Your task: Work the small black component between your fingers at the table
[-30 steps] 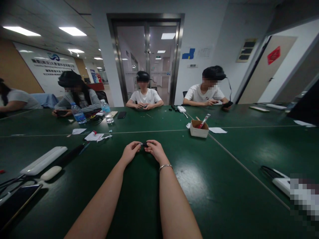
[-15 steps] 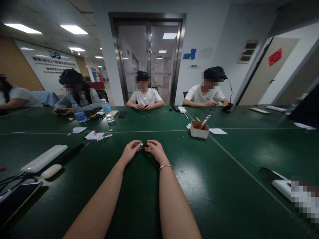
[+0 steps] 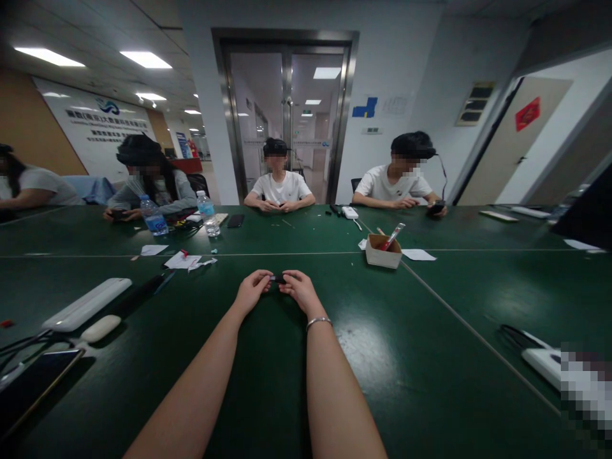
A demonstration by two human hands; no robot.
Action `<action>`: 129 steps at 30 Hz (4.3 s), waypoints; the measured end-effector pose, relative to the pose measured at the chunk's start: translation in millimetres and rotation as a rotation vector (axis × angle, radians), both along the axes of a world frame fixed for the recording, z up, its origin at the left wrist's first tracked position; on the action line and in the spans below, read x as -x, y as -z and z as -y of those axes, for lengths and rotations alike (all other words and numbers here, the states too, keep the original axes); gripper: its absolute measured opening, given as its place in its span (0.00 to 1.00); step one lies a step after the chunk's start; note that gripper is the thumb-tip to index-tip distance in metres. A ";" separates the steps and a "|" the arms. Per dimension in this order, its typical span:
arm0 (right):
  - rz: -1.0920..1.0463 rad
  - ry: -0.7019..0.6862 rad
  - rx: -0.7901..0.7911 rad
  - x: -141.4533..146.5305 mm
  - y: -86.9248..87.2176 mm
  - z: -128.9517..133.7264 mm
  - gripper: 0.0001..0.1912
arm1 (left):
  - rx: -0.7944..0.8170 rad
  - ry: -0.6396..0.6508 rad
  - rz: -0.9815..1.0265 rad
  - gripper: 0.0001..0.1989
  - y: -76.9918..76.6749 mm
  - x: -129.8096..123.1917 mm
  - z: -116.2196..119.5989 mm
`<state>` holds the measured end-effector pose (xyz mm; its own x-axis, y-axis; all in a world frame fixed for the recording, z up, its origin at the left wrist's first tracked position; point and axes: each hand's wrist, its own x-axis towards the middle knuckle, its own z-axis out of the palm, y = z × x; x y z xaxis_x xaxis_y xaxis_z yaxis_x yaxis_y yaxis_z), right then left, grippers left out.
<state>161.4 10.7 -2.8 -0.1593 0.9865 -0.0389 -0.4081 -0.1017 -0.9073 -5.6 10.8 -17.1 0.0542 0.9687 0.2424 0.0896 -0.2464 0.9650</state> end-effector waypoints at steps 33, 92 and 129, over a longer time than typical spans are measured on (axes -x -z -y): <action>-0.011 0.015 0.028 0.8 -2.2 -0.1 0.07 | 0.048 -0.073 0.009 0.12 -4.6 1.5 2.7; 0.031 -0.068 -0.037 -1.9 6.2 -3.2 0.13 | 0.118 -0.112 -0.086 0.17 -9.2 -2.6 5.4; 0.018 -0.023 -0.023 -1.3 0.0 -0.1 0.13 | 0.011 0.008 -0.090 0.15 -10.2 -2.8 7.8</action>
<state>162.7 10.8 -2.8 -0.1816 0.9832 -0.0196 -0.3891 -0.0902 -0.9168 -2.9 2.9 -6.9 0.0830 0.9708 0.2251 0.1746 -0.2366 0.9558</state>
